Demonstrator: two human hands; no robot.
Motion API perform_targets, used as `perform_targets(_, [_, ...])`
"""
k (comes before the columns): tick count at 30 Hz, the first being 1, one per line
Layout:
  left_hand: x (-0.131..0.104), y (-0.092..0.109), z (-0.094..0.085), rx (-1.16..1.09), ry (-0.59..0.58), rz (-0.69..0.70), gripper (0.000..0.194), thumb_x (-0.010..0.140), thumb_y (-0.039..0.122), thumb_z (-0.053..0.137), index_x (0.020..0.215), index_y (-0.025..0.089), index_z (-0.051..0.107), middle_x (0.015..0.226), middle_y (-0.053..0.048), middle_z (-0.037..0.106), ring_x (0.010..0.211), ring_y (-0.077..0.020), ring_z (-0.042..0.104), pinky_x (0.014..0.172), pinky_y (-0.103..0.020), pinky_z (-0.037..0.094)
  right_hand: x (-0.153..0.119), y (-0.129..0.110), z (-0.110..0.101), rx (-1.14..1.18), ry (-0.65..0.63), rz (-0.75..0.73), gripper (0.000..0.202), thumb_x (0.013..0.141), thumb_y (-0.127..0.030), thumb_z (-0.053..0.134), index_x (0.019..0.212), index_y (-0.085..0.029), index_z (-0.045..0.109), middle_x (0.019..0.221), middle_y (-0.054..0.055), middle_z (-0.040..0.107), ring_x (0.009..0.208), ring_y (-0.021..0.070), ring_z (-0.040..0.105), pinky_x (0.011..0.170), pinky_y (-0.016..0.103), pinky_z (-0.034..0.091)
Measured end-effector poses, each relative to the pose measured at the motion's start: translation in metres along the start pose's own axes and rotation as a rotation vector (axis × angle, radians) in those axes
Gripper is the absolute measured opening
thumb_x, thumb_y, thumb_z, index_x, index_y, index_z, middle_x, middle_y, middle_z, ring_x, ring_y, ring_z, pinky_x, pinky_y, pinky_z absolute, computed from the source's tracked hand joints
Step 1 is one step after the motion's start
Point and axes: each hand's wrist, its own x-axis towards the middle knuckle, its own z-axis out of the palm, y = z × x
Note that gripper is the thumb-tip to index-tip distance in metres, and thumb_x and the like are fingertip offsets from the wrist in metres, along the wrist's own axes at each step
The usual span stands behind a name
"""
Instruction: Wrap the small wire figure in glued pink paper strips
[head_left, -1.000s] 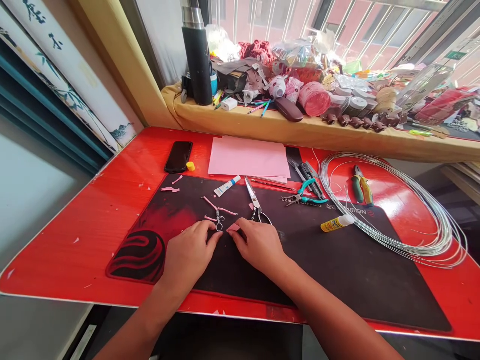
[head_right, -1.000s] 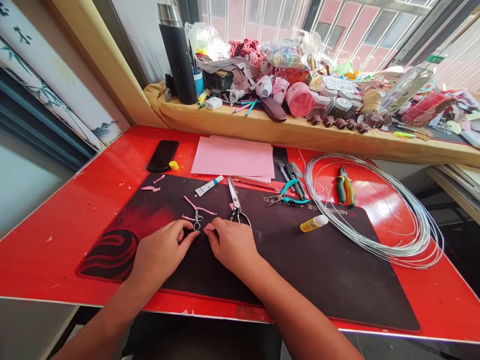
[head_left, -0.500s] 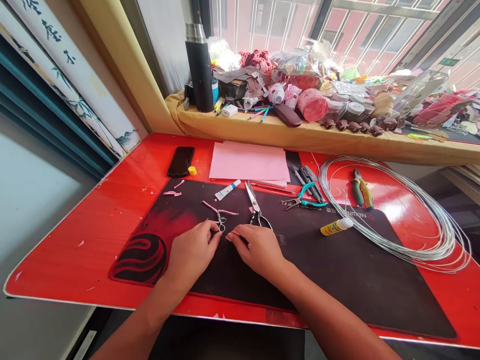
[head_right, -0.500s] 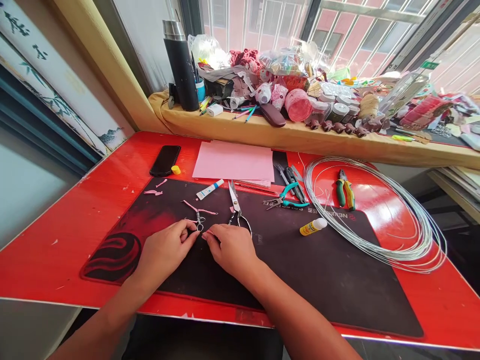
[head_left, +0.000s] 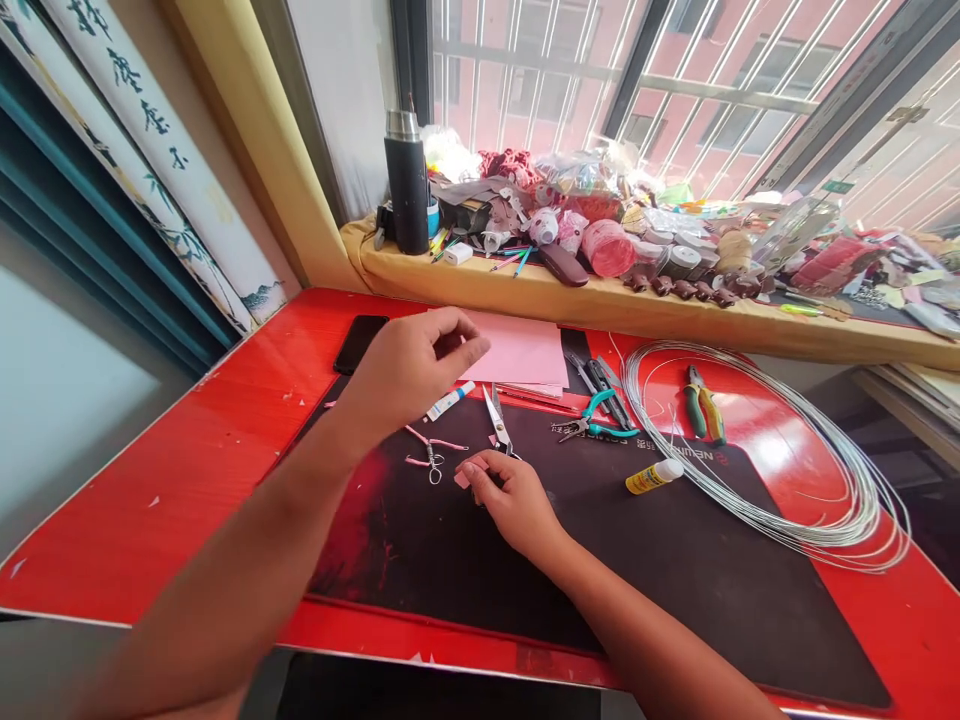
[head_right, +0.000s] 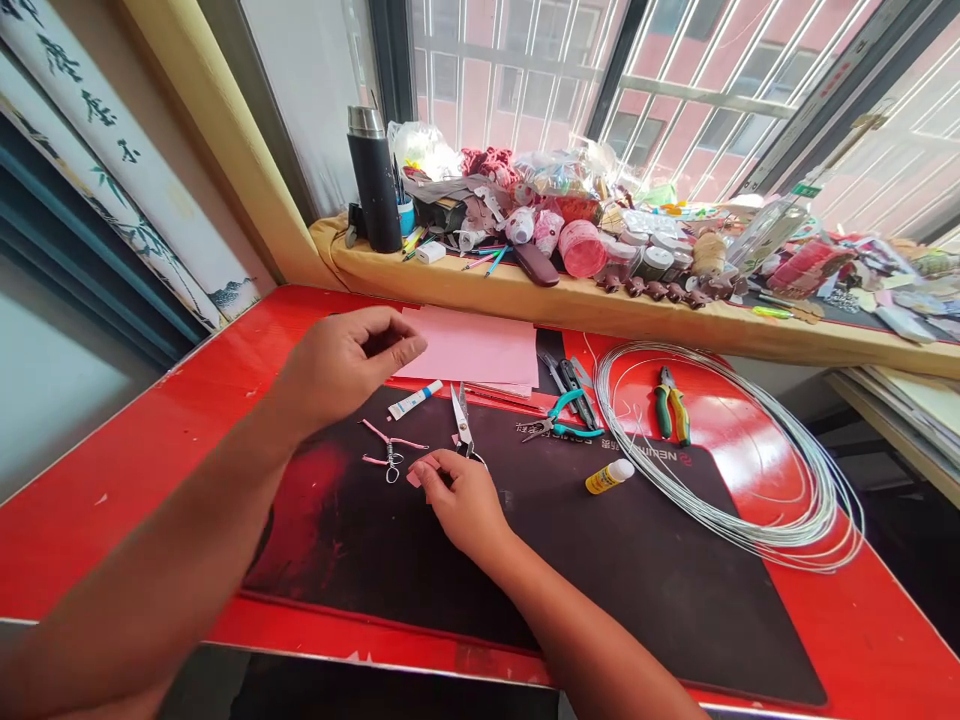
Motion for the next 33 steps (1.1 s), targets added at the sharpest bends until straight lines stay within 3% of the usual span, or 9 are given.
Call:
perform_targets(2, [-0.004,-0.025,0.002,0.076,-0.098,0.036,0.023,0.096,0.041,0.066,0.090,0.020,0.074,0.074,0.002,0.069,0.066,-0.0145,0.058,0.064,-0.027,0.040,0.004,-0.003,-0.003,0.078,-0.035,0.042,0.025,0.100,-0.036,0.059,0.088,-0.020,0.074,0.067,-0.002,0.061,0.058,0.0132,0.051,0.056,0.024,0.038])
perform_targets(6, [-0.035,-0.077,0.016,0.195,-0.344,0.105,0.017,0.099,0.030,0.059,0.094,0.022,0.074,0.091,-0.002,0.075,0.082,-0.0188,0.066,0.074,-0.031,0.045,0.012,-0.012,-0.003,0.145,-0.088,0.077,0.020,0.098,-0.029,0.057,0.092,-0.020,0.074,0.071,-0.002,0.065,0.052,0.0108,0.053,0.053,0.023,0.040])
perform_targets(9, [-0.056,-0.096,0.020,0.231,-0.401,0.143,0.018,0.101,0.024,0.056,0.097,0.022,0.073,0.097,-0.004,0.075,0.093,-0.0211,0.068,0.083,-0.033,0.048,0.018,-0.014,0.003,0.152,-0.058,0.053,0.021,0.098,-0.030,0.057,0.093,-0.020,0.075,0.072,-0.002,0.067,0.052,0.0107,0.054,0.053,0.023,0.041])
perform_targets(16, [-0.075,-0.094,0.031,0.443,-0.522,0.251,0.022,0.102,0.017,0.055,0.104,0.020,0.077,0.101,-0.008,0.071,0.100,-0.0258,0.063,0.090,-0.040,0.050,0.013,-0.002,0.003,0.044,0.070,-0.042,0.030,0.102,-0.041,0.057,0.098,-0.020,0.078,0.059,-0.003,0.060,0.056,0.0137,0.053,0.057,0.025,0.040])
perform_targets(22, [-0.079,-0.095,0.038,0.543,-0.545,0.271,0.020,0.100,0.016,0.057,0.100,0.018,0.077,0.097,-0.009,0.068,0.095,-0.0265,0.060,0.086,-0.042,0.050,0.009,-0.002,-0.002,-0.003,0.045,-0.014,0.032,0.103,-0.040,0.055,0.101,-0.019,0.080,0.057,-0.003,0.058,0.053,0.0139,0.053,0.056,0.025,0.039])
perform_targets(29, [-0.077,-0.094,0.040,0.490,-0.528,0.251,0.022,0.099,0.015,0.055,0.089,0.020,0.074,0.090,-0.008,0.067,0.090,-0.0253,0.061,0.083,-0.039,0.049,0.009,-0.002,-0.002,-0.007,0.045,-0.051,0.038,0.104,-0.046,0.055,0.093,-0.021,0.081,0.059,-0.001,0.059,0.056,0.0143,0.051,0.057,0.025,0.038])
perform_targets(33, [-0.073,-0.092,0.033,0.456,-0.526,0.212,0.022,0.098,0.015,0.054,0.086,0.020,0.071,0.090,-0.007,0.069,0.090,-0.0253,0.061,0.082,-0.039,0.048,0.008,-0.004,-0.002,0.044,0.061,-0.045,0.039,0.103,-0.046,0.057,0.090,-0.020,0.082,0.060,-0.001,0.059,0.057,0.0137,0.048,0.056,0.025,0.037])
